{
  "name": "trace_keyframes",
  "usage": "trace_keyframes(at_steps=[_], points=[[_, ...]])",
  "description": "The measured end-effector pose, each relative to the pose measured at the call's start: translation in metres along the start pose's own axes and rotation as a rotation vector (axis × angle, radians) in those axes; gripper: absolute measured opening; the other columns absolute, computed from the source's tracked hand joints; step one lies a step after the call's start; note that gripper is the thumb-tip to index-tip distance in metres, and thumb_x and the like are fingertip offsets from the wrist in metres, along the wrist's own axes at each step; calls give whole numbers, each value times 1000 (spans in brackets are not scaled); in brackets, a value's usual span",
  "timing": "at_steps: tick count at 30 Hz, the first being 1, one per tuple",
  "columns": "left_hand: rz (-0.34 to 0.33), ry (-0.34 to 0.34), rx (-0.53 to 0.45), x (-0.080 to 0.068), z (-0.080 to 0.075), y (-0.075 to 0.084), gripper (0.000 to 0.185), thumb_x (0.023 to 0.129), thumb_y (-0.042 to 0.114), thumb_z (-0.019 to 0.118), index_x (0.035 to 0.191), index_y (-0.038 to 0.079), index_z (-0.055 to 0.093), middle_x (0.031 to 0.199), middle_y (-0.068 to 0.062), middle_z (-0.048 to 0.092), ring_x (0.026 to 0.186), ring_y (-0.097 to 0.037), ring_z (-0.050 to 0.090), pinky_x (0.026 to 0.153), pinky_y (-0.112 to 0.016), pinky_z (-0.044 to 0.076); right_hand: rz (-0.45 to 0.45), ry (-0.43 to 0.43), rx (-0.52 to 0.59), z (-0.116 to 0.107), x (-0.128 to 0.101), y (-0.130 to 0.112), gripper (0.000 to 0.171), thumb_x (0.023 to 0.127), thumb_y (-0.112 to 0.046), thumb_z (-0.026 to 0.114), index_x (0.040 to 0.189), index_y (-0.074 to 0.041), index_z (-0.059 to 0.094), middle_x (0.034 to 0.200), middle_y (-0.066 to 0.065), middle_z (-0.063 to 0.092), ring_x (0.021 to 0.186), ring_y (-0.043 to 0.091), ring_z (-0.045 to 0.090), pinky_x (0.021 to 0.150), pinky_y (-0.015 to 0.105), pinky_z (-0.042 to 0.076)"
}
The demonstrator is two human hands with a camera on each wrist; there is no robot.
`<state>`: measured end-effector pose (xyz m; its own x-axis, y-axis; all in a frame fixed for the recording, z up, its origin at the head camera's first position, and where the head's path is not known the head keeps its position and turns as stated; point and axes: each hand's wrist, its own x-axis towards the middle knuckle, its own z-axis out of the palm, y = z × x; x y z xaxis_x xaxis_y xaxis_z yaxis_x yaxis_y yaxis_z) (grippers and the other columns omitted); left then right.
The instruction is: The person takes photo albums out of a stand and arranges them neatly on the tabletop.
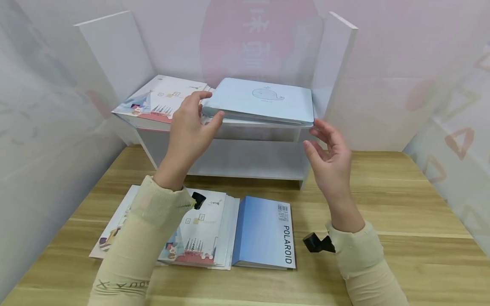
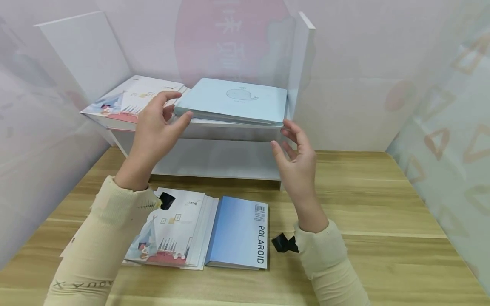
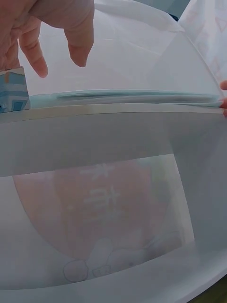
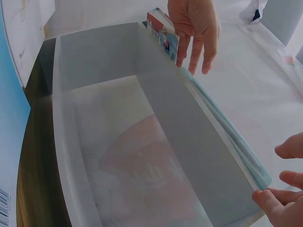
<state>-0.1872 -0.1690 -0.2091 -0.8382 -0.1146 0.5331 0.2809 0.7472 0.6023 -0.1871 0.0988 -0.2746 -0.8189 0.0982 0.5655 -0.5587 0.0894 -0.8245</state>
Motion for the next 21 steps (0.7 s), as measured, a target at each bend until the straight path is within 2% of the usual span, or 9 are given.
trace_keyframes(at_steps=[1,4,6,8,11,16,21], points=[[-8,-1,0,0,0,0,47,94,21,66,136,3,54,113,-19,61,93,-31,54,78,-38,42,3,-1,-2,0,0,0,48,90,10,63,137,3,53,132,7,60,120,15,57,96,18,50],[-45,-1,-39,-3,-2,1,47,94,21,67,136,4,54,119,-19,62,99,-32,62,88,-36,51,10,6,7,1,0,0,49,89,10,63,137,3,54,133,10,60,119,14,58,96,19,50],[-70,0,-70,-7,-3,2,47,94,22,67,136,5,54,135,-16,60,113,-33,64,99,-41,52,17,14,31,3,-1,-1,51,89,10,64,138,2,54,134,13,60,119,14,58,97,19,49],[-87,10,-103,-11,-2,4,47,94,23,68,136,7,55,144,-13,55,121,-35,63,102,-46,51,24,19,51,5,-1,-1,54,88,11,65,139,2,52,133,14,59,119,14,58,97,20,49],[-84,39,-141,-18,1,4,45,94,21,68,135,6,57,141,-12,57,121,-33,62,100,-44,53,41,34,92,6,-1,-1,59,87,11,66,142,3,49,128,9,57,119,13,57,97,18,49],[-65,105,-273,-33,2,4,40,93,13,69,130,1,60,135,-12,59,119,-26,59,96,-39,56,57,94,175,3,-2,-4,56,87,11,65,141,3,51,115,2,56,112,12,60,92,15,51],[-77,165,-352,-52,-1,1,37,92,11,70,128,1,63,130,-10,62,111,-16,60,83,-18,55,68,141,263,0,-3,-7,51,88,9,66,137,5,54,107,5,58,101,16,61,87,15,53]])
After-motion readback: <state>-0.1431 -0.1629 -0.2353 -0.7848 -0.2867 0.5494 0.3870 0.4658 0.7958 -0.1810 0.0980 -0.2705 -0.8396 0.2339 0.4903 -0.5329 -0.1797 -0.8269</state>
